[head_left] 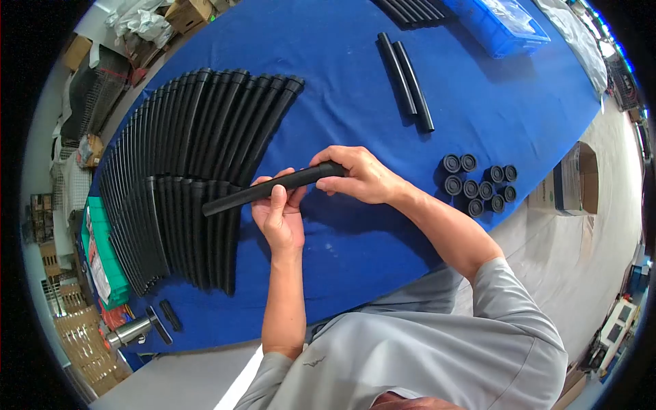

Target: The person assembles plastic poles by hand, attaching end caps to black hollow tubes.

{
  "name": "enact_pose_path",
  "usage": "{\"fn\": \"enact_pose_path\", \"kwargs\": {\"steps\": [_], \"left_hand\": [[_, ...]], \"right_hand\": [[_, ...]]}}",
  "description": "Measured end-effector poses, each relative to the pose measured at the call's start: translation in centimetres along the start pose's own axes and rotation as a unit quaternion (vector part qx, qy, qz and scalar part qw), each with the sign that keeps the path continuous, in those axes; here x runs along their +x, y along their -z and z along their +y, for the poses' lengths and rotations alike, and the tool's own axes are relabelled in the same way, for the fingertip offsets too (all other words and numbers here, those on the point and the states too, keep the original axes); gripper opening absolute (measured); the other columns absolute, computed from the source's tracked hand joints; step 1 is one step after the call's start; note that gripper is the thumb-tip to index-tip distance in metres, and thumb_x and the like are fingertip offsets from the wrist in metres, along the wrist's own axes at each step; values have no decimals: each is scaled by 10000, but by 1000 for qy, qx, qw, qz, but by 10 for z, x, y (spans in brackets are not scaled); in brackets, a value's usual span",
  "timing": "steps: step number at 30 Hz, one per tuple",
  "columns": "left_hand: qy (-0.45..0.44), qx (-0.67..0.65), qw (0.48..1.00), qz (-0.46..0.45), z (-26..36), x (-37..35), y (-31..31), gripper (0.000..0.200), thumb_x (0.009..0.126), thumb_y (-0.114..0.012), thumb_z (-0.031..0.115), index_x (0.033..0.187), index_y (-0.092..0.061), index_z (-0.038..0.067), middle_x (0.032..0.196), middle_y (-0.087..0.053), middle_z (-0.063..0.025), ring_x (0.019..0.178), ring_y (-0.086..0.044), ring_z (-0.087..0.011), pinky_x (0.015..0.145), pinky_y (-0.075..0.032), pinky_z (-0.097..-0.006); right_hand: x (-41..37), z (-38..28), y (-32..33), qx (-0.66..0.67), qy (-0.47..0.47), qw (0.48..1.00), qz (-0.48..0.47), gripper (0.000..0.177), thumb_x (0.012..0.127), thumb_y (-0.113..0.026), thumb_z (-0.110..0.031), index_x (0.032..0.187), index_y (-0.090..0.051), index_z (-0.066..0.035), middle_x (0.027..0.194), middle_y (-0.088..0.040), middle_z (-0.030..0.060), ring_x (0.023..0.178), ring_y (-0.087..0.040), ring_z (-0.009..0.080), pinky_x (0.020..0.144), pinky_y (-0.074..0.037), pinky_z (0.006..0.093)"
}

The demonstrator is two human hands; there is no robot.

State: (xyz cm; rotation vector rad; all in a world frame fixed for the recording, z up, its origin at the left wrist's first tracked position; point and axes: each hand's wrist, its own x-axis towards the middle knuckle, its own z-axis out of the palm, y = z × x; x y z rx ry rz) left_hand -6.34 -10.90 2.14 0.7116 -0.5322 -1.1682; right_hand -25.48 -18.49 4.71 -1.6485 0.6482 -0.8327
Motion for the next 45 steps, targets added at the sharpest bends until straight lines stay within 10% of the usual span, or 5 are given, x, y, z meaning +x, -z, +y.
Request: {"fn": "enact_pose_path", "kwargs": {"steps": [14,18,24,45], "left_hand": [[30,-46,998,-10,1,2,5,310,964,-695,59,1234,-543,65,1210,-680,-238,1128,-697,-346,948,-631,-454],[67,-86,994,-11,9,9,7,275,973,-687,79,1218,-564,59,1204,-688,-231,1145,-691,-352,958,-627,-448],[54,-56,996,-45,4,13,15,212,979,-689,122,1172,-611,83,1208,-699,-224,1160,-681,-401,977,-612,-509],[12,-22,999,-33,2,6,9,198,992,-657,85,1179,-597,65,1206,-694,-240,1164,-679,-406,977,-620,-471]], "right_hand": [[-3,-1,-10,42,-18,998,42,302,890,-752,-100,1152,-657,17,929,-676,116,791,-701,187,688,-547,340],[2,7,-11,-129,128,981,74,341,850,-794,-96,1159,-675,-11,999,-680,91,940,-676,190,778,-535,350],[1,-1,-8,52,-109,992,25,333,891,-774,-92,1179,-653,22,929,-722,71,835,-696,119,747,-556,278],[-1,5,-12,46,-59,996,55,289,896,-768,-136,1130,-676,7,795,-703,53,736,-671,104,660,-531,278]]}}
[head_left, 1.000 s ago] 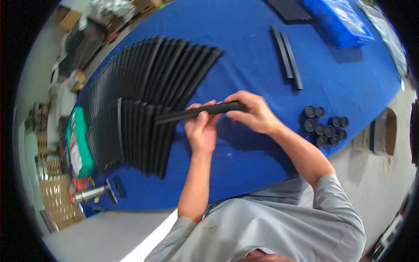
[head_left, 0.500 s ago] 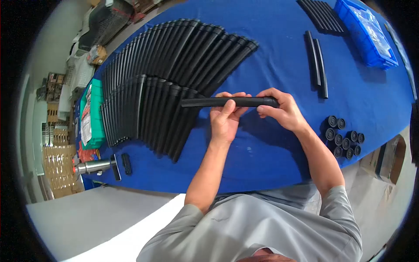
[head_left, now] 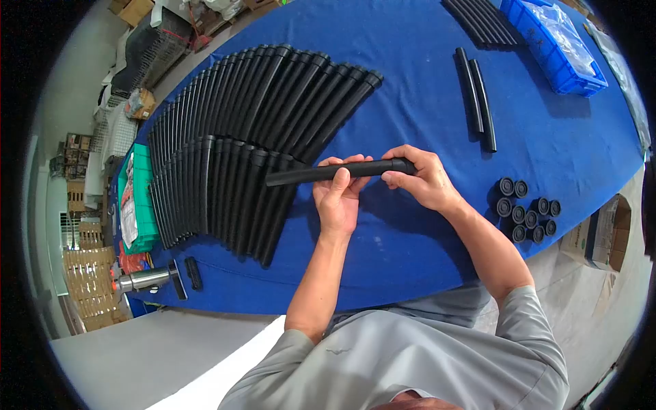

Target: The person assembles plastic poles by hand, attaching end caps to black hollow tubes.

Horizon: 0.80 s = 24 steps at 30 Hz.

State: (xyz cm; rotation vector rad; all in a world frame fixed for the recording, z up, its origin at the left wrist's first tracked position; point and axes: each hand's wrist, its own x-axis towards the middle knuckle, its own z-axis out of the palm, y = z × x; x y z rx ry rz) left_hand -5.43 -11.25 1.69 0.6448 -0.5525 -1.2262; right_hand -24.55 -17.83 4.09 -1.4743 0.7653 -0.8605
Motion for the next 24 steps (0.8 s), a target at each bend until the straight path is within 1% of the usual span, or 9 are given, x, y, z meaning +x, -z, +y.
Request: {"fn": "enact_pose_path", "kwargs": {"steps": [6,13,15,16,17,19,20,23,24], "left_hand": [[-12,10,1000,-19,5,-4,-3,214,988,-662,85,1188,-587,71,1240,-682,-237,1198,-661,-398,985,-614,-477],[57,-18,998,4,34,-60,23,262,968,-700,93,1201,-582,106,1327,-637,-210,1308,-586,-367,1055,-567,-491],[66,-38,997,-6,37,-67,36,299,968,-699,93,1242,-579,83,1358,-620,-223,1322,-578,-364,1086,-548,-481],[71,-47,996,0,37,-68,37,313,968,-701,96,1254,-577,77,1359,-619,-223,1316,-583,-367,1091,-545,-478],[77,-55,995,4,37,-68,38,327,967,-702,100,1267,-575,71,1359,-619,-224,1311,-587,-370,1096,-542,-475],[89,-92,992,6,35,-66,49,321,958,-710,87,1260,-608,52,1348,-633,-230,1312,-585,-384,1129,-511,-492],[87,-95,992,-1,34,-64,53,310,956,-711,81,1250,-619,51,1345,-637,-230,1317,-581,-385,1136,-503,-499],[80,-99,992,-10,36,-64,51,290,947,-706,42,1230,-645,47,1346,-645,-219,1333,-568,-385,1159,-477,-518],[75,-99,992,-13,36,-64,50,295,946,-706,38,1234,-644,47,1347,-646,-216,1334,-569,-382,1158,-477,-517]], "right_hand": [[1,-5,6,-1,7,999,-32,274,891,-776,-126,1111,-681,6,794,-663,20,733,-645,91,659,-527,269],[-6,-5,-13,34,-63,979,-190,299,884,-790,-108,1137,-673,2,848,-657,27,712,-626,85,635,-514,271],[-12,-7,-22,-55,-15,982,-182,322,873,-786,-108,1155,-671,-4,874,-683,74,741,-659,144,674,-524,319],[-14,0,-29,-122,146,973,-128,333,851,-783,-92,1153,-668,-9,934,-696,135,830,-696,258,738,-536,372],[-18,2,-30,-136,183,967,-111,309,844,-758,-115,1104,-649,10,991,-670,200,954,-673,390,806,-537,445],[-20,3,-31,-164,210,957,-118,298,849,-755,-118,1098,-644,3,1012,-649,204,984,-653,404,819,-536,456],[-20,3,-31,-170,241,950,-100,293,864,-752,-134,1101,-650,6,927,-680,181,876,-701,349,759,-554,428],[-16,-13,-21,-62,22,976,-207,349,886,-775,-181,1159,-654,1,816,-701,115,722,-713,225,653,-549,357],[-16,-9,-23,-13,18,980,-195,343,903,-766,-205,1161,-661,-3,721,-689,69,620,-689,165,589,-535,332]]}}
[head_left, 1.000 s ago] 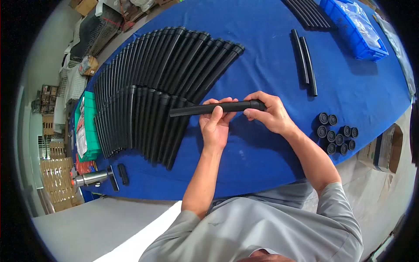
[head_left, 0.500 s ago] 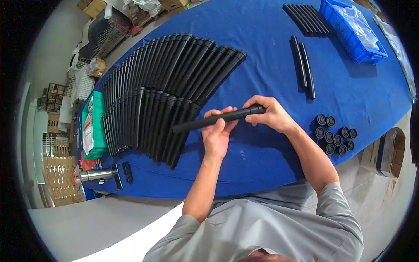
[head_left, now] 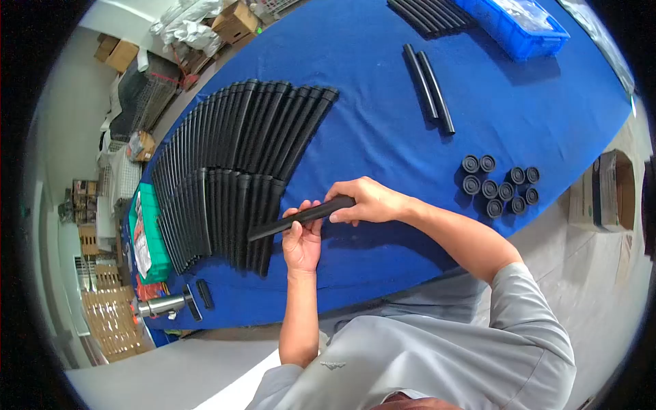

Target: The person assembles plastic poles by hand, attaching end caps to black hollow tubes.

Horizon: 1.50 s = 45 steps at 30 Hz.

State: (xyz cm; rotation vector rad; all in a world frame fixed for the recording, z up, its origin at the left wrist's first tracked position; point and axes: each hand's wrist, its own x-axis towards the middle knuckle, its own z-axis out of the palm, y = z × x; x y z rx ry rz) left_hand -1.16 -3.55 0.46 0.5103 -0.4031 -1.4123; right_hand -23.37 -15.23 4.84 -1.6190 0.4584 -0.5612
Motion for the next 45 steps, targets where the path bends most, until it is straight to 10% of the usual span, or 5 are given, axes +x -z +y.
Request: {"fn": "enact_pose_path", "kwargs": {"steps": [21,25,30,40,45], "left_hand": [[-9,28,999,-11,2,2,13,288,1007,-649,125,1274,-630,17,1407,-604,-216,1380,-526,-357,1181,-464,-480],[1,19,1000,-6,2,4,9,280,993,-661,96,1265,-640,30,1399,-614,-207,1379,-527,-362,1175,-471,-481],[13,4,1000,2,4,4,7,282,980,-671,73,1257,-644,31,1400,-614,-205,1386,-518,-369,1176,-467,-492],[31,4,999,-25,5,5,13,304,1030,-604,113,1308,-623,-9,1471,-546,-228,1429,-461,-378,1195,-438,-500],[20,23,998,-51,4,5,11,316,1048,-578,133,1321,-615,-22,1489,-528,-234,1442,-445,-372,1211,-419,-494]], "right_hand": [[2,31,-9,-173,250,950,77,335,858,-734,-160,1145,-633,-21,971,-644,158,883,-676,354,729,-544,446],[-2,-2,4,69,-148,986,-42,387,822,-773,-206,1138,-681,-2,959,-695,192,901,-696,326,782,-550,421],[12,36,-13,-177,314,921,147,367,842,-736,-177,1157,-673,1,729,-700,115,667,-719,255,656,-554,402],[6,27,-9,-249,306,905,161,412,885,-744,-258,1173,-671,28,763,-721,94,640,-713,190,615,-571,345],[-3,3,4,27,-57,998,6,340,895,-730,-238,1117,-680,15,728,-692,118,603,-697,206,589,-552,364]]}}
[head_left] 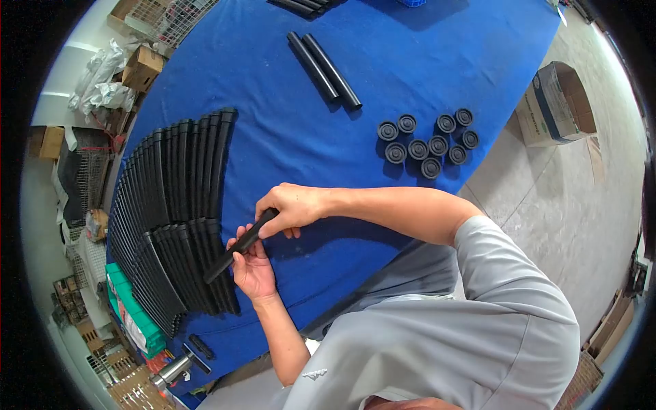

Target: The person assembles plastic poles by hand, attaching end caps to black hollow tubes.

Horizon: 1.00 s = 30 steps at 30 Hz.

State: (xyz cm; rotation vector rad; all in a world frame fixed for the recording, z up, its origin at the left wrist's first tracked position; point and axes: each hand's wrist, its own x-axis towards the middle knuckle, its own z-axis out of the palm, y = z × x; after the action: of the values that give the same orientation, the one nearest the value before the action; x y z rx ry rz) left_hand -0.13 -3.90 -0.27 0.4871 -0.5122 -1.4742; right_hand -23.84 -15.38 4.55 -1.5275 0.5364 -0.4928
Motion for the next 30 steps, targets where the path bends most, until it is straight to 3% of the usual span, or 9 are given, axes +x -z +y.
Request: {"fn": "enact_pose_path", "kwargs": {"steps": [6,9,12,15,18,19,22,28,30], "left_hand": [[-1,-57,998,9,0,2,6,313,1059,-554,125,1319,-610,-39,1493,-523,-237,1454,-426,-377,1225,-395,-506],[0,-46,999,-10,0,0,3,319,1062,-552,137,1314,-608,-49,1493,-520,-243,1460,-418,-377,1228,-388,-510],[6,-60,998,15,-1,3,-1,309,1057,-562,135,1303,-618,-44,1481,-532,-244,1456,-424,-375,1223,-397,-511],[5,-70,998,1,1,2,2,312,1049,-578,132,1307,-613,-41,1471,-540,-244,1441,-446,-373,1217,-407,-510],[-3,-48,999,8,-1,2,1,323,1046,-587,142,1314,-610,-36,1471,-541,-241,1434,-456,-372,1217,-408,-508],[-6,-38,999,15,-1,1,0,327,1044,-591,145,1317,-609,-35,1472,-542,-239,1432,-459,-372,1217,-408,-507],[3,-34,999,38,-1,2,-3,332,1041,-601,154,1318,-609,-28,1466,-549,-235,1430,-463,-370,1218,-407,-504],[-5,-11,1000,23,-2,2,-5,336,1046,-591,168,1318,-603,-30,1466,-548,-235,1430,-463,-369,1216,-411,-495],[-5,-15,999,52,-3,3,-6,311,1039,-607,169,1294,-617,-10,1436,-572,-236,1410,-489,-363,1208,-423,-494]], "right_hand": [[7,23,-8,-198,277,934,107,285,863,-722,-182,1079,-677,-2,862,-688,156,808,-699,319,738,-543,437],[-6,-23,5,15,-100,993,-53,273,841,-719,-158,1068,-665,-16,947,-667,177,921,-656,376,813,-515,477],[6,15,-9,-189,245,946,99,301,856,-738,-215,1049,-680,8,872,-714,183,829,-725,340,761,-576,446],[8,23,-8,-193,269,938,102,312,866,-733,-220,1057,-684,22,852,-714,184,803,-732,325,744,-585,427],[1,-7,5,-13,-59,998,-26,295,890,-730,-202,1081,-677,17,806,-691,143,756,-714,286,677,-557,403],[2,-3,3,2,-56,998,-18,294,884,-735,-194,1081,-678,17,806,-692,145,756,-714,285,670,-553,400],[10,17,-5,-229,318,907,154,320,926,-728,-244,1077,-689,36,744,-710,110,650,-715,196,575,-561,335],[4,6,0,83,-37,996,13,300,887,-750,-207,1070,-680,21,750,-695,119,684,-708,248,613,-534,384],[6,14,-4,-63,115,988,75,316,899,-748,-237,1061,-683,27,749,-700,118,670,-709,223,600,-540,363]]}}
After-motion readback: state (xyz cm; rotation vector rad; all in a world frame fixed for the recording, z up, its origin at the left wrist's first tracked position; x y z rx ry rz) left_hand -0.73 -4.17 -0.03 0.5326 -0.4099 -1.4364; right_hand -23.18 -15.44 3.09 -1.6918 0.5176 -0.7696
